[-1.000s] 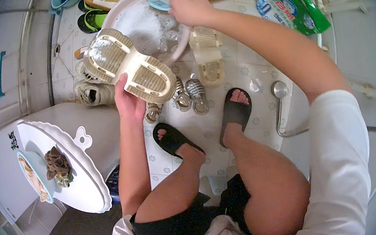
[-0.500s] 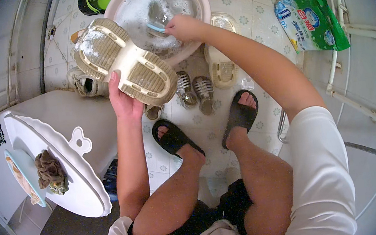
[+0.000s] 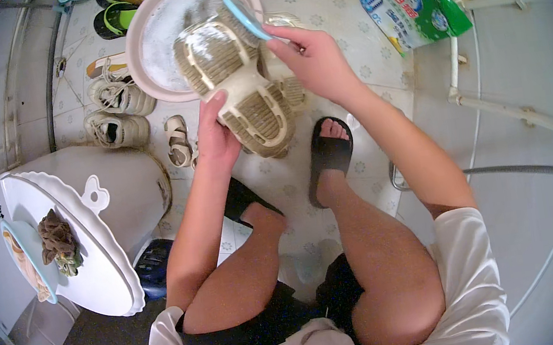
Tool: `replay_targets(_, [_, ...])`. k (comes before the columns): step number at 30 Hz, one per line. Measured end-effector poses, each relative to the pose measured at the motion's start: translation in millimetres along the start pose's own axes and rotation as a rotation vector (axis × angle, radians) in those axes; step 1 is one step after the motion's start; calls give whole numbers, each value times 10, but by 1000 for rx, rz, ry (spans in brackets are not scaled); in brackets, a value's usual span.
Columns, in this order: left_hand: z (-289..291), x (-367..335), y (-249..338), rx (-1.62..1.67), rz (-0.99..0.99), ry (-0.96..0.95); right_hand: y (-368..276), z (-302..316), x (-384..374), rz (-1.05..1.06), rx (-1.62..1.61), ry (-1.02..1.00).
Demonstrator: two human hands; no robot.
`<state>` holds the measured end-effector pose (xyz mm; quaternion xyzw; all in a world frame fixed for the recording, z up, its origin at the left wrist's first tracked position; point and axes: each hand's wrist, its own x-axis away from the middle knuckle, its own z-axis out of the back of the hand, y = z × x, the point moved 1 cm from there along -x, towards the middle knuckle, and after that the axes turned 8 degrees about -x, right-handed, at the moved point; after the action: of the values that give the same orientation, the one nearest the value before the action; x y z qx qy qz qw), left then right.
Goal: The person rinses a shoe with a handheld shower head, hangs up the shower head, and handles a detergent bag. The person then scrubs the shoes with a small cleaning brush.
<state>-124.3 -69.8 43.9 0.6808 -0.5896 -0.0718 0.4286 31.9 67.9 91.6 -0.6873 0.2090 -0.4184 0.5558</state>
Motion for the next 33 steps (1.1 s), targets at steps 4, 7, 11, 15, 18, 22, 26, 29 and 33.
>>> replay_targets(4, [-160, 81, -184, -96, 89, 39, 63, -158, 251, 452, 698, 173])
replay_targets(7, [-43, 134, -230, -57, 122, 62, -86, -347, 419, 458, 895, 106])
replay_targets(11, [-112, 99, -327, -76, 131, 62, -21, 65, 184, 389, 1042, 188])
replay_targets(15, [-10, 114, -380, -93, 148, 163, 2, -272, 303, 378, 900, 25])
replay_targets(18, [46, 87, -408, -56, 149, 146, -29, -163, 142, 349, 902, 27])
replay_targets(22, [-8, 57, -422, -131, 150, 150, -42, 32, 55, 253, 880, 70])
replay_targets(26, [76, 93, -390, -84, 132, 202, -134, -316, 240, 431, 811, 19])
replay_targets(29, [-34, 95, -306, -190, 123, 149, -98, 146, 3, 294, 932, 144])
replay_targets(33, [81, 131, -347, -289, 100, 207, -61, -23, 78, 289, 751, 48])
